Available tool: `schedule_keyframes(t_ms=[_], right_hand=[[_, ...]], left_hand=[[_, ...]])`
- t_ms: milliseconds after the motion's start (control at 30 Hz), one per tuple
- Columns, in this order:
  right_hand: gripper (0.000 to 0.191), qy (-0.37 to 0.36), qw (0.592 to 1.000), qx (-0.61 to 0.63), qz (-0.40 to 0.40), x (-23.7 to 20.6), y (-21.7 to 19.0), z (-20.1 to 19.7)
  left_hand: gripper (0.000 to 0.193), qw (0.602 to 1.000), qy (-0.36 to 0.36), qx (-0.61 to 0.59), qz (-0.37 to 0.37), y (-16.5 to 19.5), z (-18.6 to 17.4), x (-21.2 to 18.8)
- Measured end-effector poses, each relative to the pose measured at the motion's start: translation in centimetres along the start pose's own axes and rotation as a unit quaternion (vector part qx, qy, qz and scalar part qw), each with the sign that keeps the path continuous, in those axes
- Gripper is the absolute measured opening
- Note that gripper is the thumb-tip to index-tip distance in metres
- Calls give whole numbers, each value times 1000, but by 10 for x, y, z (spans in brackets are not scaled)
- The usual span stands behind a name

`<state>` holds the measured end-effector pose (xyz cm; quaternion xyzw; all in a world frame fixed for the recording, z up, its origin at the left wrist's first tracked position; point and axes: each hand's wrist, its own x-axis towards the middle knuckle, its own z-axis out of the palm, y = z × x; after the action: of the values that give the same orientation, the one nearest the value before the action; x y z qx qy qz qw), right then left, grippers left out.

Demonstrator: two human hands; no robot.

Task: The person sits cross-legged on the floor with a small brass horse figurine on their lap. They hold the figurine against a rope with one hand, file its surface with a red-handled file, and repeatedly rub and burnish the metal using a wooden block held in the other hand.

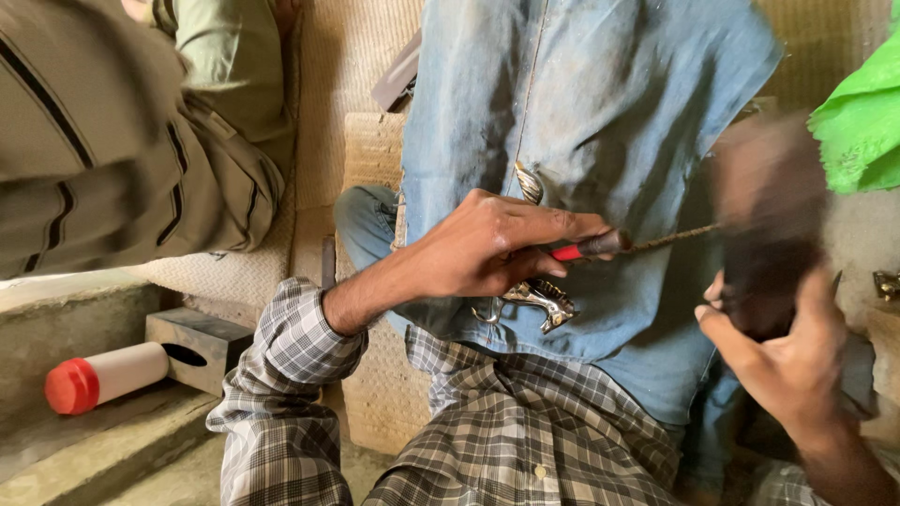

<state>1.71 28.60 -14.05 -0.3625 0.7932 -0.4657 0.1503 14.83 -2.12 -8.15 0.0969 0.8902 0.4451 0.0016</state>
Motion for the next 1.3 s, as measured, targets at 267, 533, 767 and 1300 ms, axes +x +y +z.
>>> schedule_keyframes(t_ms=[267,533,767,1300], right_hand=[[36,9,999,-25,38,-14,30,9],[34,12,998,-43,51,-5,13,12],[61,37,997,-58,-46,13,-18,13],[62,8,999,-2,35,-10,26,19]], left_hand=[[52,1000,-2,4,-4,1,-3,-1],[50,1000,6,-3,3,0,-3,-1],[52,1000,-9,2,-22,-5,0,-5],[50,1000,20,-2,12,-8,0,-11]])
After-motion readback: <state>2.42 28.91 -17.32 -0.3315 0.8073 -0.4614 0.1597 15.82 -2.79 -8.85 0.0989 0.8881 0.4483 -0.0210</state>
